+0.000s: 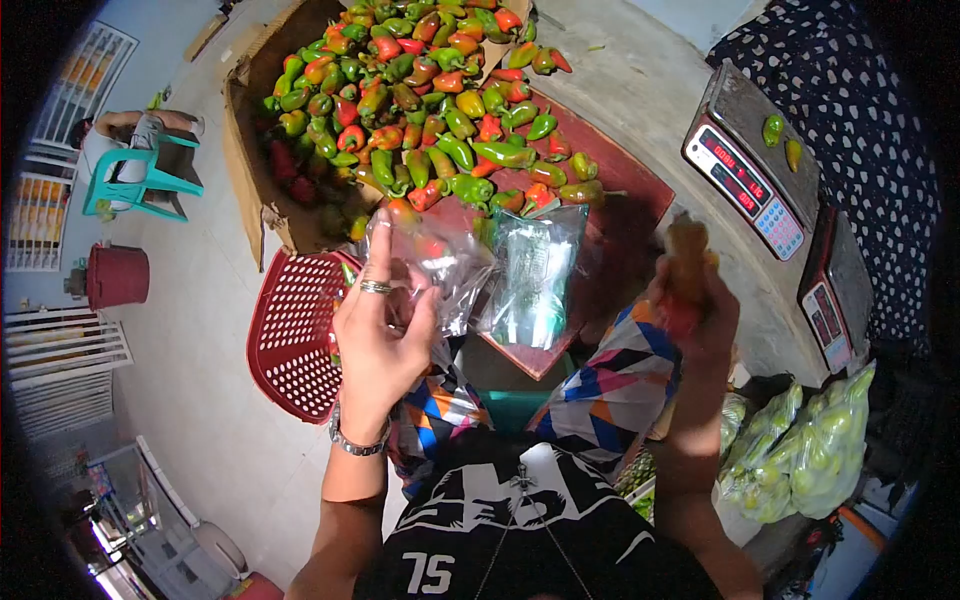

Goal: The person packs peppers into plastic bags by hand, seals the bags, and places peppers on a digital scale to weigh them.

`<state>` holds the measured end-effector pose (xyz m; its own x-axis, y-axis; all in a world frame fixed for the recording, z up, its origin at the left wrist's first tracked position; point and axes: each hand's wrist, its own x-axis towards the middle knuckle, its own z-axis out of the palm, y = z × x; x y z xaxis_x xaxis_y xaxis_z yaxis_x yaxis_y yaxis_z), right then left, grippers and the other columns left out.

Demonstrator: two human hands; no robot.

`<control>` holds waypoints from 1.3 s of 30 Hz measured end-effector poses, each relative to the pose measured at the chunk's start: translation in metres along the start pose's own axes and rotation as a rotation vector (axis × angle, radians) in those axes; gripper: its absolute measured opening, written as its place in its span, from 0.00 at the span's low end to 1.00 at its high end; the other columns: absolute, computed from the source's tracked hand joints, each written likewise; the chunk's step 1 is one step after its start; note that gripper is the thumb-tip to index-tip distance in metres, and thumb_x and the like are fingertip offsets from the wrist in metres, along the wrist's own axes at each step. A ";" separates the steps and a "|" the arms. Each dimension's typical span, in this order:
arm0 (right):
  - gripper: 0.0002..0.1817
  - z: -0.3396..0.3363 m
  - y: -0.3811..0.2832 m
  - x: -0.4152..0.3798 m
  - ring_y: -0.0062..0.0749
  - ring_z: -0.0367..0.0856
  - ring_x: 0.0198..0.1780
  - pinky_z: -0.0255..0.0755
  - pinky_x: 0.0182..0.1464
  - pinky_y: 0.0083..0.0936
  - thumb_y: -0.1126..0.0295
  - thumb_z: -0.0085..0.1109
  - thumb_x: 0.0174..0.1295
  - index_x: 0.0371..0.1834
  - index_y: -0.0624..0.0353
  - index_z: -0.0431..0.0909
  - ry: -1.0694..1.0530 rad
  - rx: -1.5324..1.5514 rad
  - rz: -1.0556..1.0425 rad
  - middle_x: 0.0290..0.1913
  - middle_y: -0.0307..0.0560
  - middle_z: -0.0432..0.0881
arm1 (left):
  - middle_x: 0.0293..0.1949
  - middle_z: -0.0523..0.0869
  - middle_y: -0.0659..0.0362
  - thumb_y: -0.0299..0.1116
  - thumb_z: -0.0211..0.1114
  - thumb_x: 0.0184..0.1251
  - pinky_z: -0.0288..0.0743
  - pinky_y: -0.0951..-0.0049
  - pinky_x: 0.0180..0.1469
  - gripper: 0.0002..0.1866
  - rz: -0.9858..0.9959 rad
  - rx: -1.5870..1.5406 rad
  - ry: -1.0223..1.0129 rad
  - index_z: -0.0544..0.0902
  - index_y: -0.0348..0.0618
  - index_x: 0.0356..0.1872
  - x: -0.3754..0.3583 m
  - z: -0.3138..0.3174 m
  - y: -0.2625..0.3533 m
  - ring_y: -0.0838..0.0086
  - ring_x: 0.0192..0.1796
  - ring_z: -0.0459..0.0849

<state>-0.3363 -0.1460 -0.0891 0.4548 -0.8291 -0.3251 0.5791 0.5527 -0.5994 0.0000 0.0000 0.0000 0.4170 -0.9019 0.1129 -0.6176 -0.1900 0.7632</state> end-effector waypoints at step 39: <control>0.18 0.066 0.137 -0.114 0.32 0.84 0.56 0.78 0.63 0.32 0.67 0.62 0.72 0.61 0.60 0.76 0.153 0.199 0.253 0.56 0.44 0.82 | 0.80 0.67 0.54 0.12 0.60 0.45 0.88 0.59 0.47 0.53 0.443 -0.006 -0.604 0.63 0.50 0.82 -0.102 0.055 0.003 0.48 0.53 0.88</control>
<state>-0.2639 0.0304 -0.0858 0.5026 -0.6585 -0.5601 0.5883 0.7353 -0.3366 -0.0810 0.0706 -0.0442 -0.3097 -0.9498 0.0435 -0.6380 0.2416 0.7312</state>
